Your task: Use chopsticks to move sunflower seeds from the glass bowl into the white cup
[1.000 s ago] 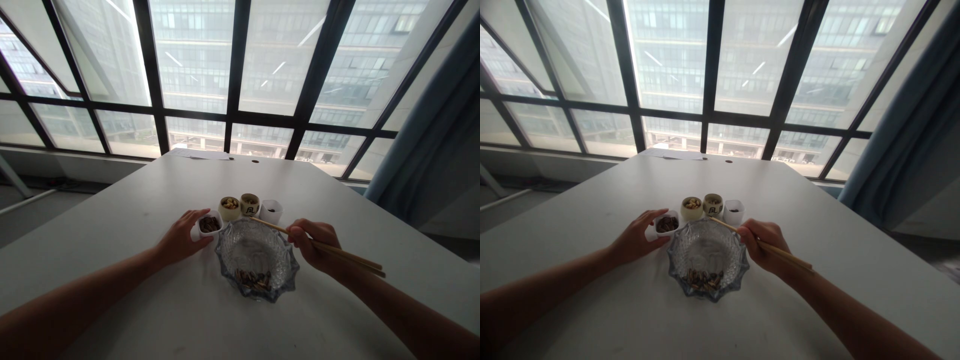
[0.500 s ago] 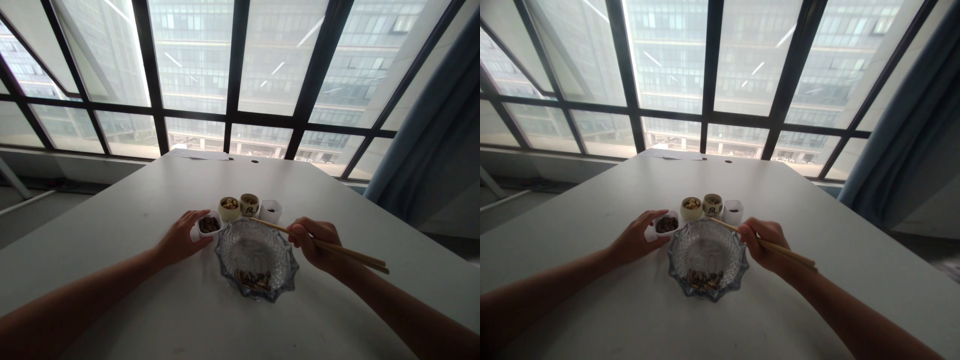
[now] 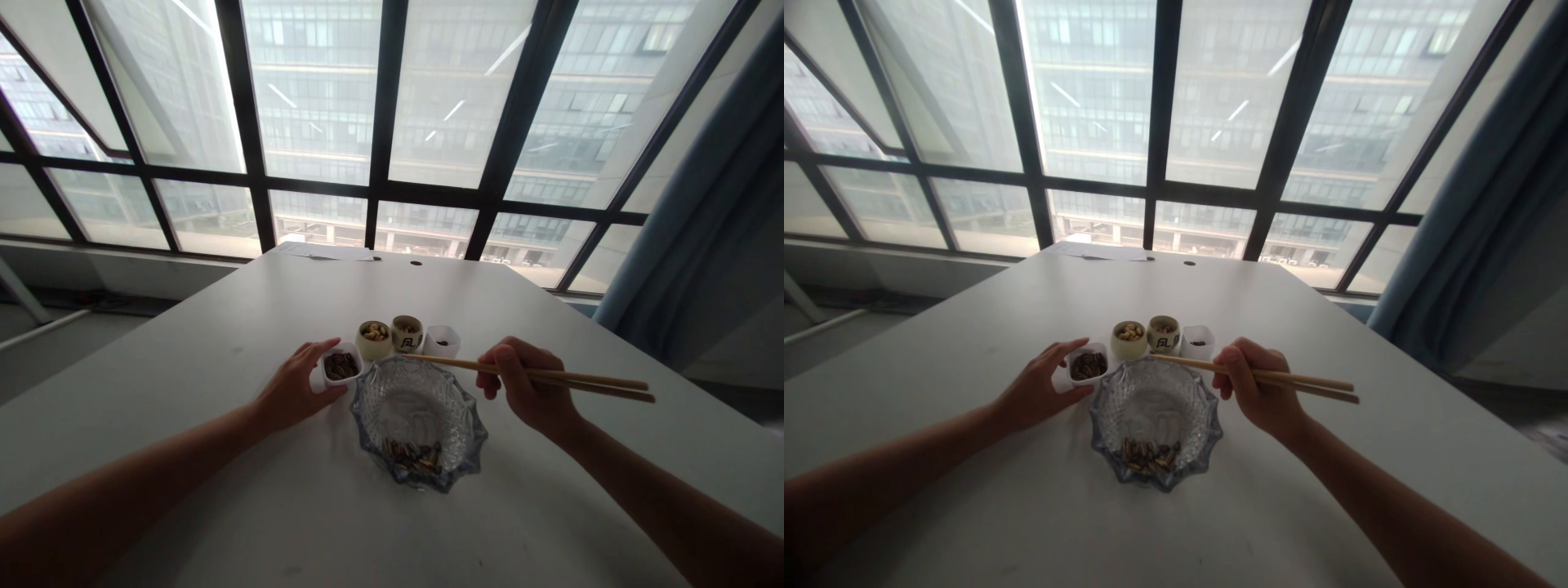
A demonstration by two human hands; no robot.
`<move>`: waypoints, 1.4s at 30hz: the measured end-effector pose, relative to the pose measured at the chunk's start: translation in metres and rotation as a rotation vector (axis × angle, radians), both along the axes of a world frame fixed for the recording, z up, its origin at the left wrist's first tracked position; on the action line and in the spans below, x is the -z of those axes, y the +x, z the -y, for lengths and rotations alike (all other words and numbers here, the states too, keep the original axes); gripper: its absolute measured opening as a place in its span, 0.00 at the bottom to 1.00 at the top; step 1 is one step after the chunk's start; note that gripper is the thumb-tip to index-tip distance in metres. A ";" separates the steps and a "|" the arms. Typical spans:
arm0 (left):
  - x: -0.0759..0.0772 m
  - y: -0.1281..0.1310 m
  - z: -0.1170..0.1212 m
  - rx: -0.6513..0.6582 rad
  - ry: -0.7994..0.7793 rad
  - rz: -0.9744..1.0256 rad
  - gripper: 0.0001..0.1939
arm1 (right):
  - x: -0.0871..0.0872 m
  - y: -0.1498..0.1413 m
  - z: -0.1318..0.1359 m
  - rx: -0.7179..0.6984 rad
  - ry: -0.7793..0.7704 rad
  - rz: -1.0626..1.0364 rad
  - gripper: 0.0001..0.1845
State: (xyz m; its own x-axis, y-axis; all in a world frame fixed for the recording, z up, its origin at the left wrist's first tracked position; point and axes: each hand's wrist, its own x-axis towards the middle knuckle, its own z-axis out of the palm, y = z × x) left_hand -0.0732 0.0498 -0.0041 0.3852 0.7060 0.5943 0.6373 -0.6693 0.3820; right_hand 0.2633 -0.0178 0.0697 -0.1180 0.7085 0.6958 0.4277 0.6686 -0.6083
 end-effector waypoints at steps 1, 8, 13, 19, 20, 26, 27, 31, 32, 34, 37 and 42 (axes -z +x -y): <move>0.000 0.000 0.000 0.001 0.001 0.002 0.33 | 0.000 0.000 -0.001 -0.005 -0.017 -0.018 0.23; -0.001 0.000 0.000 0.003 0.011 0.005 0.32 | 0.000 0.001 -0.003 -0.002 -0.084 -0.066 0.25; -0.001 0.000 0.000 0.010 0.013 0.005 0.32 | -0.002 0.001 -0.003 -0.015 -0.097 -0.099 0.25; -0.002 0.001 0.000 0.012 0.003 0.009 0.32 | -0.008 0.006 -0.001 -0.168 -0.320 -0.070 0.31; -0.002 0.001 0.000 0.013 0.000 0.008 0.32 | -0.009 0.007 0.000 -0.191 -0.356 -0.059 0.31; -0.002 0.000 -0.001 0.018 0.004 0.010 0.33 | -0.011 0.004 0.004 -0.257 -0.406 -0.041 0.30; -0.002 0.000 0.000 0.018 0.001 0.010 0.33 | -0.012 0.003 0.005 -0.274 -0.405 -0.033 0.30; -0.003 0.001 0.001 0.016 -0.015 0.008 0.33 | -0.011 -0.005 0.012 -0.351 -0.366 0.037 0.28; -0.003 0.001 0.001 0.015 -0.014 0.009 0.33 | -0.011 -0.007 0.013 -0.360 -0.353 0.055 0.28; -0.003 0.001 0.001 0.017 -0.006 0.012 0.33 | -0.010 -0.011 0.015 -0.372 -0.335 0.090 0.28; -0.003 0.001 0.001 0.022 -0.003 0.008 0.32 | -0.008 -0.014 0.017 -0.383 -0.328 0.133 0.26; -0.004 0.001 0.001 0.016 0.001 0.004 0.32 | -0.002 -0.016 0.017 -0.382 -0.359 0.167 0.22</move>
